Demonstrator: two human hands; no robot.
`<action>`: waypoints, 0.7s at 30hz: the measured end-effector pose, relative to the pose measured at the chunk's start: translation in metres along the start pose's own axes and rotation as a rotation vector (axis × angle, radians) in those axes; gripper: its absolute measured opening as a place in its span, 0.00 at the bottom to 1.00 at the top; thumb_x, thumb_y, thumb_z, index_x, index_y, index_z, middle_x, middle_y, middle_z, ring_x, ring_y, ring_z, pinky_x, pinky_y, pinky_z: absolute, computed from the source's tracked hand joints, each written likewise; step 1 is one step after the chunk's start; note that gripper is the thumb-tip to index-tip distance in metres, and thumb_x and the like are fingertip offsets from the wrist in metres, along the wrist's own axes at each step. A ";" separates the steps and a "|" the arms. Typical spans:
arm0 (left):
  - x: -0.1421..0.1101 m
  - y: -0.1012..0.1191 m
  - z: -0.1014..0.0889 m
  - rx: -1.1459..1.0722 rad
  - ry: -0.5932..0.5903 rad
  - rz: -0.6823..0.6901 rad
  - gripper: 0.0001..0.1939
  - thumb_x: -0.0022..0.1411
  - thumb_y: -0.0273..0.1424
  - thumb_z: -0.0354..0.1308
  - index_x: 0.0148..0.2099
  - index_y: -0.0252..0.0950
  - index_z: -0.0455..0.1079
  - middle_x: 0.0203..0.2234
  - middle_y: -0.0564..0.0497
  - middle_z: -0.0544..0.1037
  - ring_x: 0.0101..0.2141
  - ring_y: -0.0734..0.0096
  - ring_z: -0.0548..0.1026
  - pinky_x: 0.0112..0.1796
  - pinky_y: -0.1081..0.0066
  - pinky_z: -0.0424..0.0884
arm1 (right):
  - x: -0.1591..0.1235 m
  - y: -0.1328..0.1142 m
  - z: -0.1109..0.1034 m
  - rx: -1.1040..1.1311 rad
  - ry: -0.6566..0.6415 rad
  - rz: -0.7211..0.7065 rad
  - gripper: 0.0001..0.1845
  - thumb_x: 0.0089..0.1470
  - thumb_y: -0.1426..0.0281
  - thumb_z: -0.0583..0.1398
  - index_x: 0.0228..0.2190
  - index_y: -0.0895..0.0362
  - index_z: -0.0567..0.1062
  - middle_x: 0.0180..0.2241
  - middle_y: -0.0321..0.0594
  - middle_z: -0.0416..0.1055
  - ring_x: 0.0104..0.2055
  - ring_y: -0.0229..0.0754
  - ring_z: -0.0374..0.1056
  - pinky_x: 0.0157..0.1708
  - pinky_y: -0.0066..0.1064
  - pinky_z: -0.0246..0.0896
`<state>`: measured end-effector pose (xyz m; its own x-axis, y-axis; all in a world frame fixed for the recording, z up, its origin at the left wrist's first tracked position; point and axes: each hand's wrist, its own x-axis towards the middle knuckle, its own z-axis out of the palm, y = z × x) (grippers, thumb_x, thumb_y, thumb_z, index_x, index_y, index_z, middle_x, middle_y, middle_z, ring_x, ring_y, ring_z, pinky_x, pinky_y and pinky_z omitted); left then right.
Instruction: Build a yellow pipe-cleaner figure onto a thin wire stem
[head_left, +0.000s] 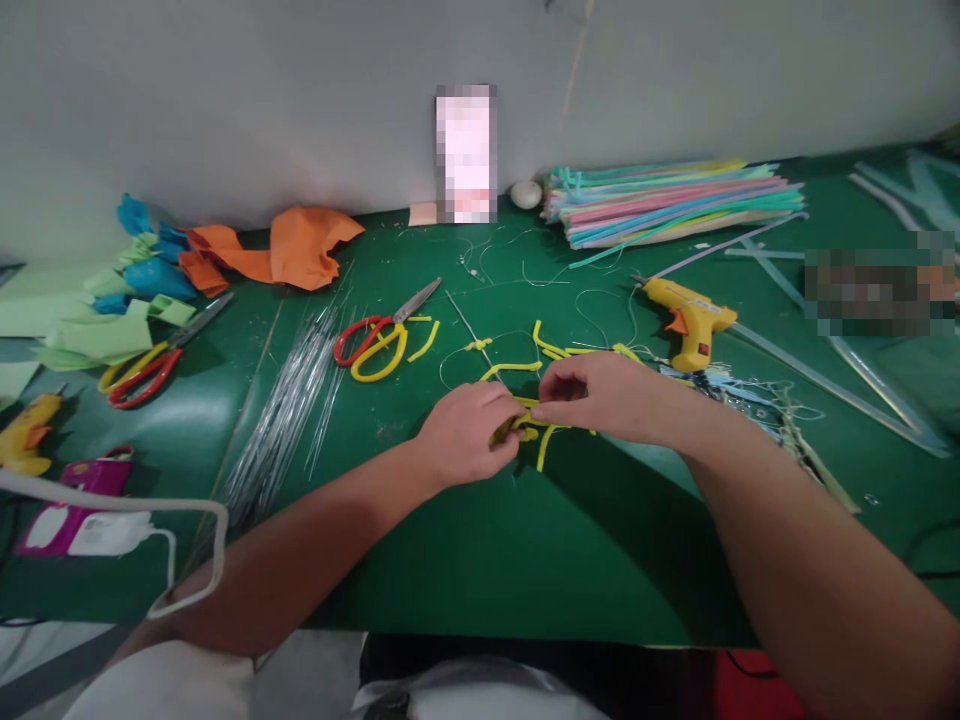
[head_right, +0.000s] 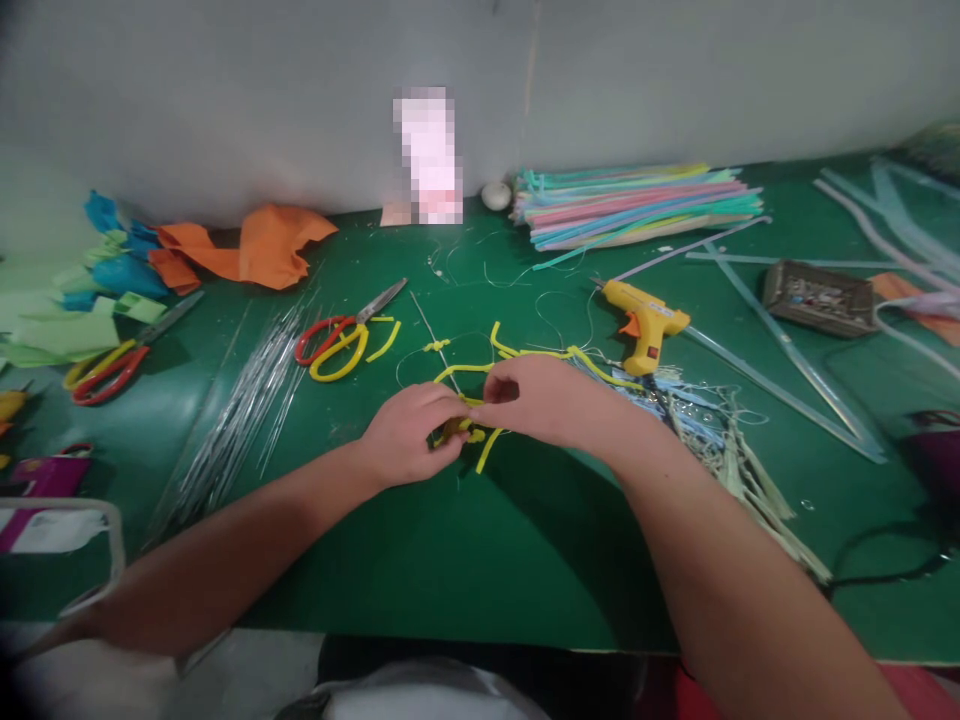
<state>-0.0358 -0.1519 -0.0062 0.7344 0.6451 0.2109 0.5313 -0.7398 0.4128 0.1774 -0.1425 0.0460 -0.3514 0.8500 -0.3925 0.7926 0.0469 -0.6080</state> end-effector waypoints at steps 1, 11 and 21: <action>0.000 -0.001 0.000 -0.028 0.012 -0.007 0.09 0.60 0.30 0.52 0.38 0.33 0.72 0.32 0.46 0.76 0.34 0.65 0.73 0.35 0.66 0.68 | 0.000 -0.001 0.002 0.028 0.006 -0.030 0.16 0.47 0.54 0.62 0.30 0.53 0.76 0.28 0.35 0.74 0.29 0.39 0.67 0.27 0.29 0.57; 0.006 -0.017 -0.022 -0.202 0.407 -0.100 0.11 0.62 0.22 0.48 0.37 0.37 0.71 0.31 0.50 0.77 0.34 0.72 0.75 0.37 0.70 0.72 | 0.012 0.004 0.013 0.230 -0.113 -0.124 0.12 0.47 0.63 0.63 0.35 0.54 0.77 0.33 0.36 0.78 0.33 0.40 0.72 0.32 0.28 0.62; -0.001 -0.095 -0.114 0.483 -0.210 -0.883 0.22 0.53 0.49 0.58 0.39 0.36 0.75 0.33 0.41 0.77 0.34 0.51 0.74 0.32 0.59 0.69 | 0.014 -0.006 0.020 0.014 -0.103 -0.133 0.12 0.53 0.64 0.60 0.37 0.54 0.79 0.41 0.40 0.79 0.37 0.43 0.74 0.35 0.30 0.64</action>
<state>-0.1350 -0.0602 0.0558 0.0338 0.9842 -0.1736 0.9968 -0.0458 -0.0654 0.1579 -0.1414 0.0300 -0.5028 0.7782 -0.3762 0.7289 0.1477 -0.6685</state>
